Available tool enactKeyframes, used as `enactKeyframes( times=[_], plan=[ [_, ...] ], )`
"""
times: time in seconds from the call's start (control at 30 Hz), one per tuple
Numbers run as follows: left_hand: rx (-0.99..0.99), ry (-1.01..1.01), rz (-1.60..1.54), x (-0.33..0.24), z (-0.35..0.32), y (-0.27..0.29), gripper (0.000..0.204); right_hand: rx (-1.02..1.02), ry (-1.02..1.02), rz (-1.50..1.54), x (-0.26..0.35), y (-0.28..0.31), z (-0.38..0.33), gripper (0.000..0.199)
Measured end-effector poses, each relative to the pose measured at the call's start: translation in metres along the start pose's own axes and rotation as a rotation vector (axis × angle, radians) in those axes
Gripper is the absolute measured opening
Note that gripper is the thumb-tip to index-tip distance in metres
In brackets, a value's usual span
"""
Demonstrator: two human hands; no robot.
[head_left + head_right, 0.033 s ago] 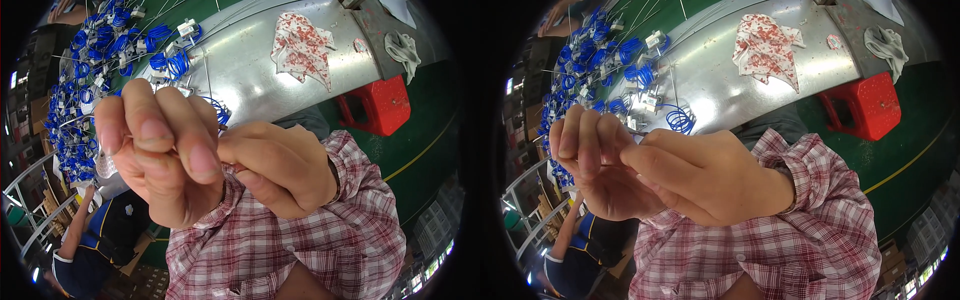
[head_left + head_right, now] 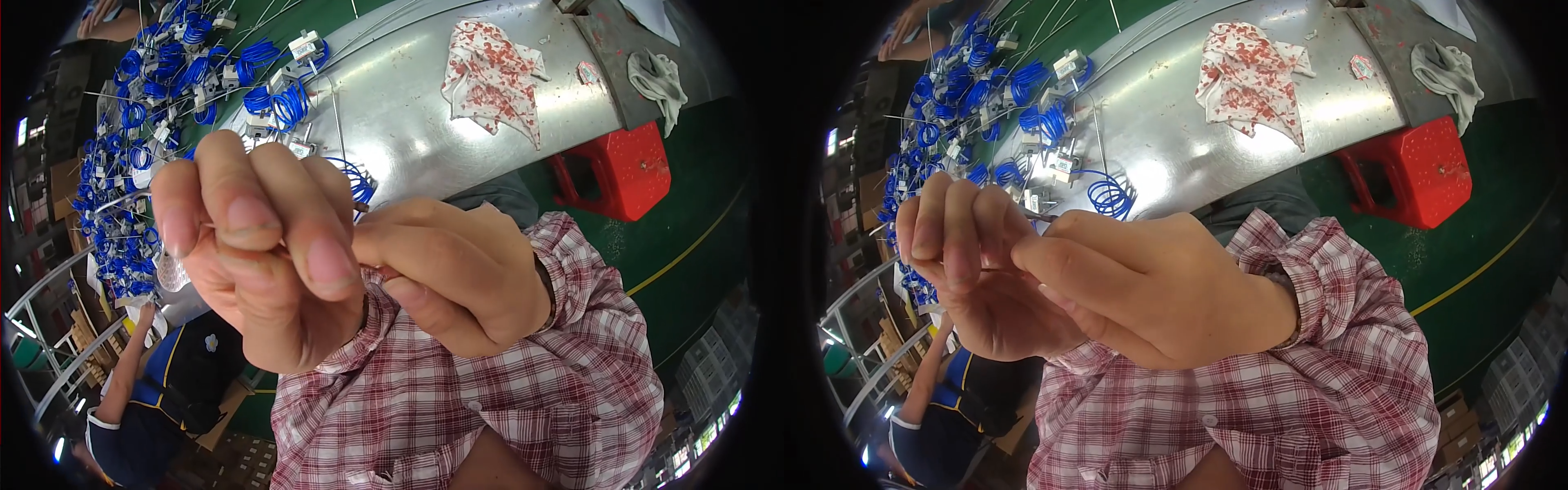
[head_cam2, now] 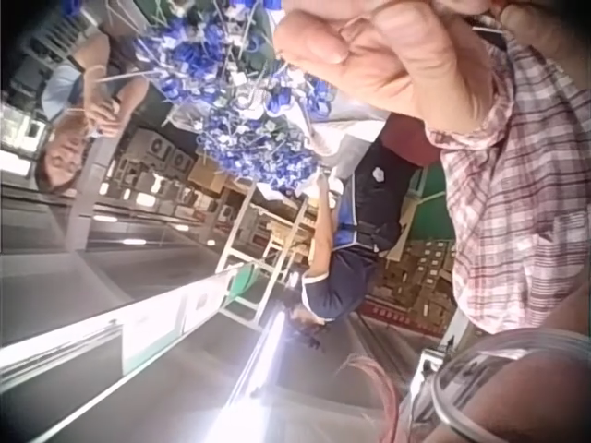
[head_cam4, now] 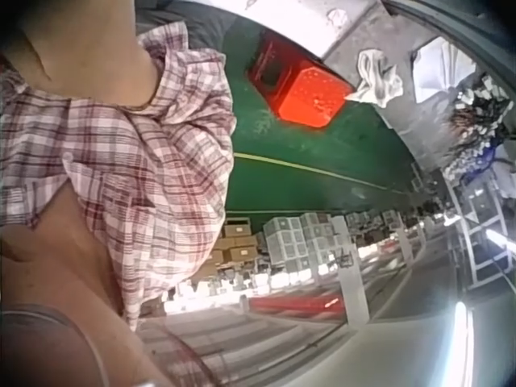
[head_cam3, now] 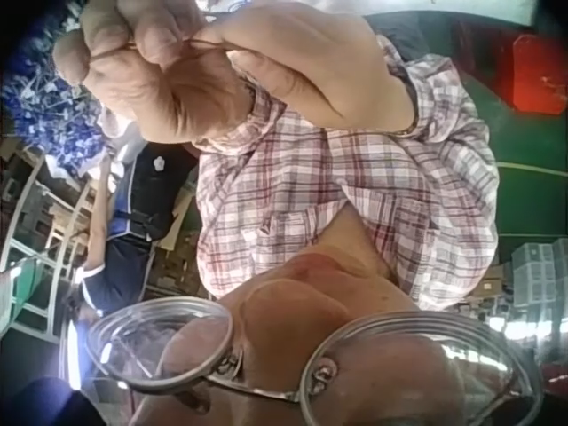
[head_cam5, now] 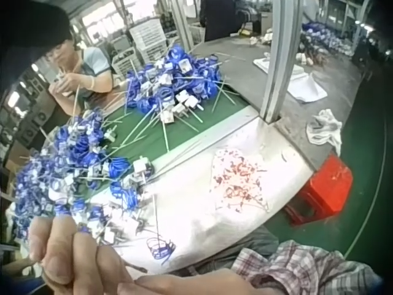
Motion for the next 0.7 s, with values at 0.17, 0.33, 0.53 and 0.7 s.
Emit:
enactKeyframes(
  times=[0.17,0.33,0.53,0.7],
  plan=[
    [0.031,-0.018,0.072,-0.001,0.0,-0.002,0.028,-0.011,-0.027,0.011,-0.001,0.0,-0.001,0.021],
    [-0.009,-0.02,0.194,-0.004,-0.003,-0.006,0.028,-0.038,-0.021,0.03,0.003,-0.001,0.001,0.021],
    [0.006,0.038,0.214,0.007,-0.002,-0.008,0.028,-0.077,-0.022,0.02,0.002,0.007,0.0,0.021],
    [-0.005,0.122,0.264,0.005,-0.002,-0.005,0.032,-0.081,-0.045,0.015,0.001,0.007,0.0,0.022]
  ],
)
Point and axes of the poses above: each hand's wrist, its own z-axis towards the middle knuckle, its own y-axis out of the back of the hand, x = y × z, the point moved 7 cm from there along z, towards the middle knuckle, and after that the axes turned 3 degrees about -z, right-handed, at the moved point
